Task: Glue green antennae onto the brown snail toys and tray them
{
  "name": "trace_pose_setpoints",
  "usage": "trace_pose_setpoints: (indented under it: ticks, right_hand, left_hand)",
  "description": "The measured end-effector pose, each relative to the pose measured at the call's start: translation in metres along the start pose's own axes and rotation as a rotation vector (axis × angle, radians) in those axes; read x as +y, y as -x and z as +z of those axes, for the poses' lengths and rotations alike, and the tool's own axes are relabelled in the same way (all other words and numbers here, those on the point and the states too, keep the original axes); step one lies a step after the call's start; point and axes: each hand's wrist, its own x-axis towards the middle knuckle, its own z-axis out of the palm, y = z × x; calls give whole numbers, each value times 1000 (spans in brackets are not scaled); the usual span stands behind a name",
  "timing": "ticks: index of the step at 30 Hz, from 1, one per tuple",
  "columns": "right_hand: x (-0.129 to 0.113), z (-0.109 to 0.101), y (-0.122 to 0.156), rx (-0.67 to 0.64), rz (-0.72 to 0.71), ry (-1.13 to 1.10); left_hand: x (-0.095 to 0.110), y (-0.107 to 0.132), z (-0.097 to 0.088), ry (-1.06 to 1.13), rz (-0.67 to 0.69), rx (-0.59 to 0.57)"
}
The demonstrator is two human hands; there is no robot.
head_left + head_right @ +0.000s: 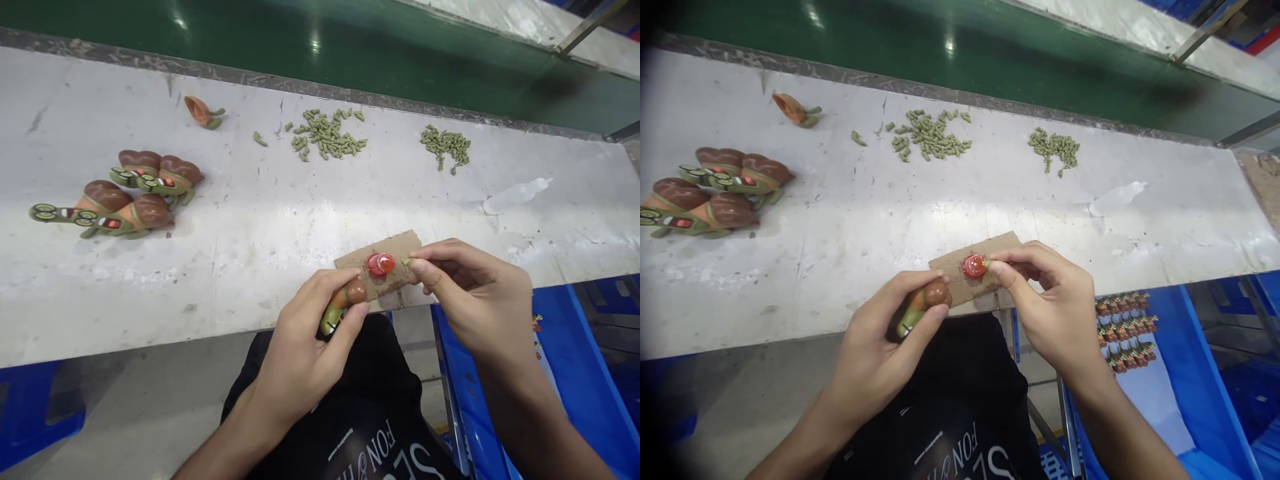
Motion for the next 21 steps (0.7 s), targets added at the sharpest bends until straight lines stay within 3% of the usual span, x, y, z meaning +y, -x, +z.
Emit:
trace_pose_setpoints:
  ticks: [4,7,14,21]
  right_hand:
    - [3,6,10,-59,195,-409]
    - [5,12,16,-86,251,-536]
    - [4,22,22,-17,256,-585]
    - [7,25,26,-13,231,-544]
  left_hand:
    - [10,-2,-1,281,-149,-18]
    - [15,-5,3,436,-230,-38]
    - [16,-8,11,530,-263,-43]
    - [15,-6,11,482,-274,-59]
